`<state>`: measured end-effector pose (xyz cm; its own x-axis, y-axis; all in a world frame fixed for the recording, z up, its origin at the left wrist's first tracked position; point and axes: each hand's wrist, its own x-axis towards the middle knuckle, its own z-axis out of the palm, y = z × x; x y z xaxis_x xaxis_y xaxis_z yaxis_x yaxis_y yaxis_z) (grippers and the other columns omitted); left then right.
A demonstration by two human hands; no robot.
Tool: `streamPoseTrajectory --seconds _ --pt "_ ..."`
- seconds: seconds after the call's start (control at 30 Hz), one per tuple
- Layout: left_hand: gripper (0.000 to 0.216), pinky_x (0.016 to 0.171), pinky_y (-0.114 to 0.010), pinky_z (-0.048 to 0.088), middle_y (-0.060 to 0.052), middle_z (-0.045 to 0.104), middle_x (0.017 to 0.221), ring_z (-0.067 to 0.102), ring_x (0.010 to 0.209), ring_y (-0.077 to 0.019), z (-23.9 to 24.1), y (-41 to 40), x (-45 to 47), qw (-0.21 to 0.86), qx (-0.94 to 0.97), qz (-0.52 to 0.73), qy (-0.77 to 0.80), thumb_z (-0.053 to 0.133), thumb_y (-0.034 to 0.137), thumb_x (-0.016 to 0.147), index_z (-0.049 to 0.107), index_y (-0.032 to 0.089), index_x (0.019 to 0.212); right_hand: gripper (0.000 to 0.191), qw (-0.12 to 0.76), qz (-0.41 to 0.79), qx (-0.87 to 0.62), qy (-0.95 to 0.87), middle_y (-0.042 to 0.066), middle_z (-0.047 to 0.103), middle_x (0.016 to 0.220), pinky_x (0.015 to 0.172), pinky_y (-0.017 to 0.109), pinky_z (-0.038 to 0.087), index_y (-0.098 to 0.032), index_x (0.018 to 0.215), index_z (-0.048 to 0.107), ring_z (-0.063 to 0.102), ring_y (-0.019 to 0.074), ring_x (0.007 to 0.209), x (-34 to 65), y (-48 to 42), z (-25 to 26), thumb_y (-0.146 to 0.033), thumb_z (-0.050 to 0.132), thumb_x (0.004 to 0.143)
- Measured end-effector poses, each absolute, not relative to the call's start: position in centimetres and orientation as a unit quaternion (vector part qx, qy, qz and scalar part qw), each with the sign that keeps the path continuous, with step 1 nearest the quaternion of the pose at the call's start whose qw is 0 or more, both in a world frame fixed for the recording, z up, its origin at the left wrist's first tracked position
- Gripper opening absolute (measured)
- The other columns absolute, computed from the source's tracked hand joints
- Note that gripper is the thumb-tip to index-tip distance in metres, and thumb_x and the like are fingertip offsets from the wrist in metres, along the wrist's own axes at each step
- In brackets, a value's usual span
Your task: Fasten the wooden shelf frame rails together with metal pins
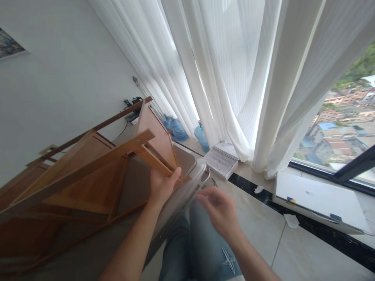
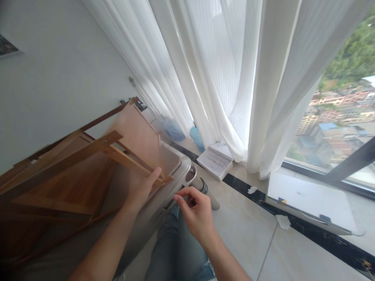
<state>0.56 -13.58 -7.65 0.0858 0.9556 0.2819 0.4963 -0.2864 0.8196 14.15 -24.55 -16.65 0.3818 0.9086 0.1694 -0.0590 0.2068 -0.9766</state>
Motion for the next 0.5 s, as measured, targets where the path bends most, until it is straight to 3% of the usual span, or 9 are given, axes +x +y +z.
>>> streamPoseTrajectory --seconds 0.13,0.23,0.3,0.37,0.43,0.5 --pt "0.034 0.087 -0.037 0.058 -0.008 0.075 0.098 0.073 0.094 -0.0255 -7.4 -13.8 0.3 0.311 0.684 0.423 0.506 0.077 0.040 0.079 0.065 0.017 0.100 0.026 0.651 0.345 -0.511 -0.443 0.003 0.072 0.068 0.049 0.027 0.040 -0.021 0.082 0.077 0.057 0.0155 0.053 14.2 -24.7 -15.6 -0.045 0.072 0.088" --pt "0.049 0.097 -0.039 0.054 -0.006 0.070 0.109 0.068 0.105 -0.0253 -7.6 -15.5 -0.7 0.318 0.655 0.488 0.482 0.082 0.040 0.073 0.057 0.023 0.112 0.020 0.655 0.274 -0.499 -0.497 0.001 0.069 0.064 0.047 0.027 0.038 -0.023 0.080 0.077 0.052 0.0139 0.049 14.3 -24.9 -14.0 -0.040 0.073 0.089" --pt "0.039 0.095 -0.037 0.053 -0.003 0.065 0.100 0.066 0.100 -0.0234 -8.5 -17.5 -1.7 0.326 0.578 0.559 0.497 0.078 0.044 0.075 0.056 0.026 0.102 0.014 0.657 0.220 -0.477 -0.541 0.001 0.069 0.069 0.047 0.026 0.039 -0.025 0.081 0.076 0.053 0.0135 0.051 14.2 -25.1 -12.5 -0.035 0.072 0.090" --pt "0.029 0.083 -0.038 0.054 -0.002 0.061 0.084 0.064 0.085 -0.0225 -9.7 -19.9 -2.7 0.474 0.450 0.575 0.492 0.065 0.054 0.083 0.059 0.027 0.092 0.009 0.645 0.179 -0.448 -0.592 0.001 0.069 0.073 0.049 0.025 0.043 -0.025 0.085 0.075 0.058 0.0135 0.055 13.6 -25.3 -11.0 -0.029 0.070 0.092" --pt "0.037 0.084 -0.041 0.055 -0.006 0.065 0.088 0.066 0.089 -0.0249 -11.2 -22.0 -3.4 0.658 0.319 0.507 0.455 0.064 0.062 0.078 0.066 0.026 0.087 0.009 0.597 0.154 -0.421 -0.665 0.002 0.068 0.076 0.054 0.023 0.048 -0.025 0.088 0.075 0.064 0.0141 0.061 12.2 -25.5 -9.8 -0.024 0.067 0.093" --pt "0.039 0.074 -0.043 0.055 -0.008 0.064 0.084 0.067 0.090 -0.0289 -12.6 -23.4 -3.8 0.743 0.261 0.445 0.427 0.065 0.067 0.069 0.068 0.028 0.077 0.013 0.507 0.141 -0.406 -0.747 0.003 0.070 0.078 0.055 0.022 0.049 -0.025 0.087 0.075 0.067 0.0145 0.063 10.4 -25.7 -9.1 -0.020 0.065 0.092"
